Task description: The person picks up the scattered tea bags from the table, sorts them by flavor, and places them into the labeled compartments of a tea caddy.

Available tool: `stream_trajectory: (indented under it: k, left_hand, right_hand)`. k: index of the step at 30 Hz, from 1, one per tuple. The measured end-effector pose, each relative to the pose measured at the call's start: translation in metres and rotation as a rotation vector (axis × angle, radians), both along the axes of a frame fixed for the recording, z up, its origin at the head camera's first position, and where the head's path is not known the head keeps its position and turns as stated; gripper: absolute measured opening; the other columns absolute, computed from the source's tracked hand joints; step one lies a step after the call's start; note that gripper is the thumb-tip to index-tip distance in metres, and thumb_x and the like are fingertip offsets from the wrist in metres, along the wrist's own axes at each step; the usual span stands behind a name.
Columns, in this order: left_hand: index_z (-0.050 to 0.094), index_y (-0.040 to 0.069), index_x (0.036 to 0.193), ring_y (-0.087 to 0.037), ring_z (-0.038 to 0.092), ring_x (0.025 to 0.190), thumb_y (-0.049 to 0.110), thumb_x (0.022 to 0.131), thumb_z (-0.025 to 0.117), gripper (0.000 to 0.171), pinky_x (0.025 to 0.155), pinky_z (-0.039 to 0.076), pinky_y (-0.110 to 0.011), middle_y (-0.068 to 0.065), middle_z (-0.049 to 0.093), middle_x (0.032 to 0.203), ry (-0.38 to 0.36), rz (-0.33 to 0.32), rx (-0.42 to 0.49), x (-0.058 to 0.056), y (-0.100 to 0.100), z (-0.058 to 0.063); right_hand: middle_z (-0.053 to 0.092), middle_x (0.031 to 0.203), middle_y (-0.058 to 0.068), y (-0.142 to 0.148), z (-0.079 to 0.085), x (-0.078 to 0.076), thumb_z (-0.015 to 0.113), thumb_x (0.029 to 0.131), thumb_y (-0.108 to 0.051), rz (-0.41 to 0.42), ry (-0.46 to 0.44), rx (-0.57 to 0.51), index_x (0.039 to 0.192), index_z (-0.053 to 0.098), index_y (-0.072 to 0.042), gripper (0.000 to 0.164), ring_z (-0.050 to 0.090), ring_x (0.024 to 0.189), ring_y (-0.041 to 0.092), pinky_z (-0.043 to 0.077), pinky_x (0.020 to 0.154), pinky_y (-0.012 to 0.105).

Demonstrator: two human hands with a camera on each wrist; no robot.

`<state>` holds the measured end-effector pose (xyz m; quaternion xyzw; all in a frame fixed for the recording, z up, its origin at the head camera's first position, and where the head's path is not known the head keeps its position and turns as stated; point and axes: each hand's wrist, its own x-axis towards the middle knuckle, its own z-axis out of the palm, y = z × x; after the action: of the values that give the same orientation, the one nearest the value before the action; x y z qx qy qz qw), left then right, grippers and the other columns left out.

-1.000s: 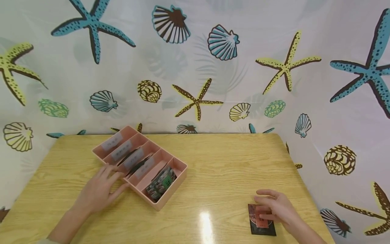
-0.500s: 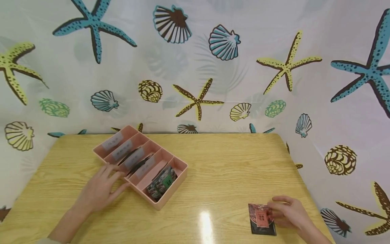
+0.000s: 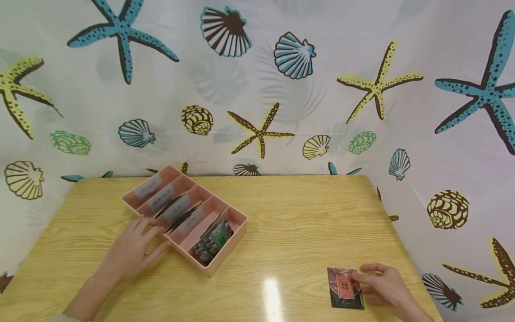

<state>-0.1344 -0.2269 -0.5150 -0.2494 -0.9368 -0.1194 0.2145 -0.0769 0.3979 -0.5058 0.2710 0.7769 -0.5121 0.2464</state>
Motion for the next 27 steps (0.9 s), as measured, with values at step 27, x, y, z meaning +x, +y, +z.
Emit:
stream_trajectory:
  k: [27]
  left_hand:
    - [0.073, 0.012, 0.102, -0.03, 0.063, 0.103, 0.032, 0.085, 0.086, 0.029, 0.088, 0.06, -0.049, -0.011, 0.066, 0.111, 0.02, -0.006, 0.011, 0.0, 0.0, -0.001]
  right_hand:
    - [0.073, 0.083, 0.003, -0.017, -0.008, 0.002, 0.09, 0.083, -0.013, 0.038, 0.106, 0.149, 0.126, 0.062, 0.003, 0.054, 0.061, 0.062, 0.016, 0.051, 0.054, 0.031]
